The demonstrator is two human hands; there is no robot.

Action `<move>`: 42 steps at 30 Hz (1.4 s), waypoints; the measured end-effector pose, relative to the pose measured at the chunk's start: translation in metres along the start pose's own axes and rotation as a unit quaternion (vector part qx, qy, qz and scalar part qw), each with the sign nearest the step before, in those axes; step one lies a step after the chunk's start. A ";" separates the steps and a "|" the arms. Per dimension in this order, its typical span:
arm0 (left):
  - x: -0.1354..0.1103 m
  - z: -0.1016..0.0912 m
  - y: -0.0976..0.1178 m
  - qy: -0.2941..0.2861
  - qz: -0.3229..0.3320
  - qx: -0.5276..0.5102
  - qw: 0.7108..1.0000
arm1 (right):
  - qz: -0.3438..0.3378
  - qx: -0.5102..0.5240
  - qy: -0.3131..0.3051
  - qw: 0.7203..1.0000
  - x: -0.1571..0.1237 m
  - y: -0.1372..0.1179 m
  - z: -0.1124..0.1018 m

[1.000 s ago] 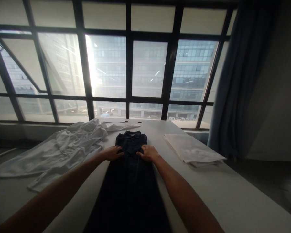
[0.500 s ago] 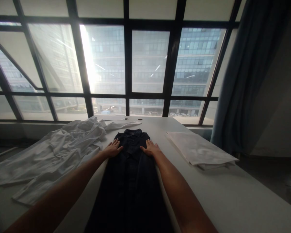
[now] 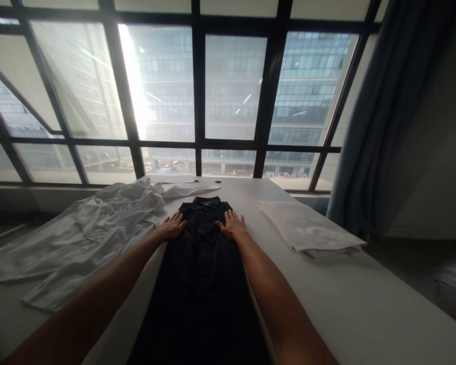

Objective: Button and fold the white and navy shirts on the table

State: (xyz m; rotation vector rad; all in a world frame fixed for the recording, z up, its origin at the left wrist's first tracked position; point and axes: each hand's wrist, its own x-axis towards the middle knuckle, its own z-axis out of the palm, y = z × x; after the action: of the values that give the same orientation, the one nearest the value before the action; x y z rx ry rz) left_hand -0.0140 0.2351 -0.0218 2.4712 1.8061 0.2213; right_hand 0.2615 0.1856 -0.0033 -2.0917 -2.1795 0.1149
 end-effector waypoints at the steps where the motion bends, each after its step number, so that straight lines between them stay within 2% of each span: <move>1: -0.003 -0.006 0.004 0.009 -0.008 -0.006 1.000 | -0.004 -0.005 0.029 1.000 -0.004 -0.002 -0.002; 3: -0.013 -0.019 0.016 0.038 -0.005 -0.019 0.999 | -0.015 0.006 0.078 0.997 -0.015 -0.007 -0.007; 5: -0.032 -0.027 0.029 0.058 0.023 -0.023 0.998 | -0.015 0.028 0.085 0.996 -0.031 -0.012 -0.013; 7: -0.060 -0.027 0.043 0.031 0.052 -0.022 0.998 | -0.010 0.038 0.043 0.998 -0.050 -0.017 -0.017; 9: -0.093 -0.019 0.054 -0.003 0.085 -0.016 0.996 | -0.019 0.030 -0.014 0.999 -0.073 -0.022 -0.017; 11: -0.125 -0.008 0.063 -0.008 0.126 -0.013 0.992 | -0.041 0.018 -0.050 0.998 -0.096 -0.025 -0.013; 13: -0.150 0.000 0.068 -0.004 0.153 -0.009 0.988 | -0.058 0.012 -0.058 0.997 -0.117 -0.028 -0.008; 15: -0.167 0.000 0.073 -0.015 0.162 -0.002 0.987 | -0.058 0.012 -0.047 0.997 -0.135 -0.031 -0.005; 19: -0.192 -0.015 0.083 -0.016 0.162 -0.006 0.987 | -0.030 0.011 -0.004 0.999 -0.166 -0.039 -0.007; 22: -0.215 -0.015 0.091 -0.033 0.159 -0.014 0.987 | -0.044 0.022 -0.043 0.998 -0.191 -0.048 -0.007; 25: -0.231 -0.005 0.095 -0.046 0.159 -0.014 0.986 | -0.053 0.029 -0.074 0.995 -0.208 -0.057 -0.001; 28: -0.226 0.002 0.091 -0.039 0.171 -0.011 0.984 | -0.050 0.029 -0.071 0.996 -0.205 -0.062 0.002; 36: -0.155 0.002 0.071 -0.041 0.173 -0.013 0.984 | -0.035 0.027 -0.057 0.997 -0.135 -0.060 0.004; 39: -0.139 0.004 0.069 -0.033 0.165 -0.021 0.986 | -0.034 0.030 -0.049 0.998 -0.116 -0.057 0.009; 42: -0.131 0.005 0.067 -0.037 0.166 -0.034 0.985 | -0.036 0.032 -0.046 0.998 -0.109 -0.055 0.013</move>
State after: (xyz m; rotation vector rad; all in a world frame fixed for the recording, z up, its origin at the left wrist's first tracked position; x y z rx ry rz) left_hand 0.0109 0.0902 -0.0266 2.6783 1.3266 0.2029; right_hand 0.2095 0.0744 -0.0123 -2.0095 -2.2683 0.2761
